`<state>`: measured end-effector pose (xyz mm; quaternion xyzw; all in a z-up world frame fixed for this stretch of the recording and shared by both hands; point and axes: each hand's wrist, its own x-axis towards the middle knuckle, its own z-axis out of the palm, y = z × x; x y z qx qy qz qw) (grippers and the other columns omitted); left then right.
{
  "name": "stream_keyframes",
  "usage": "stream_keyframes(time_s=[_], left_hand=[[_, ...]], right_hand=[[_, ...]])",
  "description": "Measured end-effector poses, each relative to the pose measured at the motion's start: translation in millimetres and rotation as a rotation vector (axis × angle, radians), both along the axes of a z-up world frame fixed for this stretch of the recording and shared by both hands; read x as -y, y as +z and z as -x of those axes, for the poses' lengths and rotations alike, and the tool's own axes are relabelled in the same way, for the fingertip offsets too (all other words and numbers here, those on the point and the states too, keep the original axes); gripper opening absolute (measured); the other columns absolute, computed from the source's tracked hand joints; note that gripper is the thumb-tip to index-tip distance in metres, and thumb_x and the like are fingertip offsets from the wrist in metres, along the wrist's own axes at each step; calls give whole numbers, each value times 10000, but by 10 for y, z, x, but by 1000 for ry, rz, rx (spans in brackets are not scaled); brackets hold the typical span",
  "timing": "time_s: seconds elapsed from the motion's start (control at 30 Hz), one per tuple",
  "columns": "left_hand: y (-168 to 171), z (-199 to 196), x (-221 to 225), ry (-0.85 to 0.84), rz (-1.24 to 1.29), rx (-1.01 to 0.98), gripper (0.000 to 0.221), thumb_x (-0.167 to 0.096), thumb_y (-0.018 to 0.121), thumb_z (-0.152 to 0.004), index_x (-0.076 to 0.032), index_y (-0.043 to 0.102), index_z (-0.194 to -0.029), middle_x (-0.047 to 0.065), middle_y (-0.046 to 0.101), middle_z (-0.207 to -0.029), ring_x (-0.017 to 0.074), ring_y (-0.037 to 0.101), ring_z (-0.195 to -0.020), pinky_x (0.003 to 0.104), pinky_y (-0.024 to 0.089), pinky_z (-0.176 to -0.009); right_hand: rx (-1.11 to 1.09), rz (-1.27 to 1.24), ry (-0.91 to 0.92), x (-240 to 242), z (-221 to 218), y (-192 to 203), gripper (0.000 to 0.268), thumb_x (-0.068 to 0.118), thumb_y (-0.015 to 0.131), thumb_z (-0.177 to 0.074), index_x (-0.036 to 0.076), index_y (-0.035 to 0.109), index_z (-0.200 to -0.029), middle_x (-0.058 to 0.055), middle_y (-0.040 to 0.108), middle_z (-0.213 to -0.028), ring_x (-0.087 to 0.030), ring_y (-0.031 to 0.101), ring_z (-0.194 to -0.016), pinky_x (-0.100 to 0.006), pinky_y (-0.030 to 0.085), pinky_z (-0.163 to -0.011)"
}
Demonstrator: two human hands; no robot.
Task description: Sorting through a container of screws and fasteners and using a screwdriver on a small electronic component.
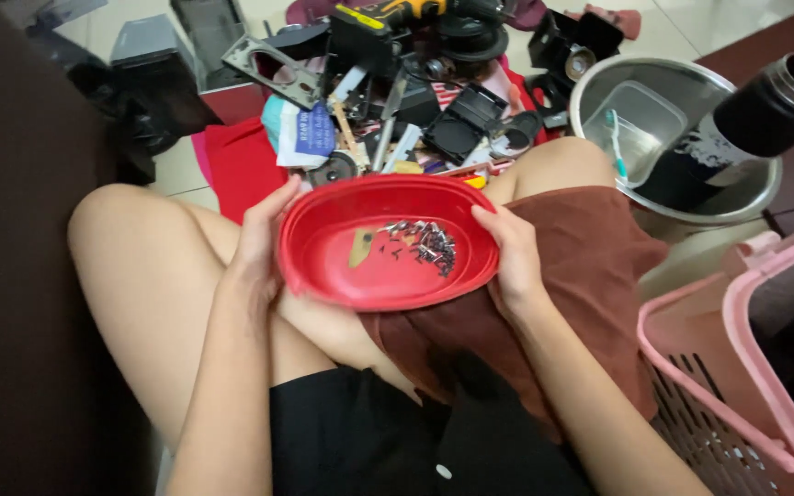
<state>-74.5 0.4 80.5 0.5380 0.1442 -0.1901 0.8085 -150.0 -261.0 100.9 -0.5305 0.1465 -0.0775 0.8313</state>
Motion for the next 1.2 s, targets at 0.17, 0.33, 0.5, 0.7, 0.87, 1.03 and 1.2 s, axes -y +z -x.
stream_keyframes(time_s=[0.17,0.33,0.5,0.7,0.87,1.03,1.2], left_hand=[[325,162,206,114,83,-7,433,-413,596,-758,-44,606,-984,129,597,-888,268,609,-811,351,531,-697],[148,198,122,177,144,1,387,-384,576,-780,-33,612,-937,148,604,-847,274,620,-794,360,547,-677],[34,276,40,233,209,118,387,-394,547,-767,-63,610,-956,48,604,-818,147,592,-731,265,505,-662],[276,541,128,176,196,282,425,-320,551,-751,-20,582,-1051,86,625,-974,162,611,-863,260,506,-728],[192,653,222,155,82,377,440,-261,576,-701,-32,574,-1078,51,593,-943,116,557,-855,230,459,-754],[250,723,286,68,-66,604,498,-262,639,-667,-25,574,-1100,106,589,-1018,176,539,-982,283,423,-872],[216,750,258,0,-161,731,678,-302,689,-639,-43,463,-1224,110,544,-1112,206,450,-1077,354,321,-908]], right_hand=[[7,-50,-68,26,-18,-60,237,123,606,-793,-24,627,-977,-198,601,-875,-264,607,-739,-384,522,-751],[17,-6,-33,-5,-13,-38,192,125,620,-786,0,649,-927,-184,612,-848,-241,610,-730,-361,531,-740],[6,-130,-97,-57,-95,112,236,189,605,-789,26,631,-957,-165,627,-900,-265,636,-769,-347,527,-778],[22,-142,-75,162,-170,-4,227,218,607,-799,36,628,-935,-118,646,-901,-214,654,-767,-283,551,-762],[12,-152,-8,184,-74,-5,231,222,607,-797,37,607,-937,-146,643,-912,-237,664,-765,-312,569,-739],[15,-202,-38,177,-31,80,272,229,581,-811,27,587,-993,-137,629,-937,-223,655,-791,-279,559,-738],[-42,-184,-68,85,-25,189,322,240,567,-802,3,553,-1019,-183,621,-970,-290,661,-827,-326,553,-782]])
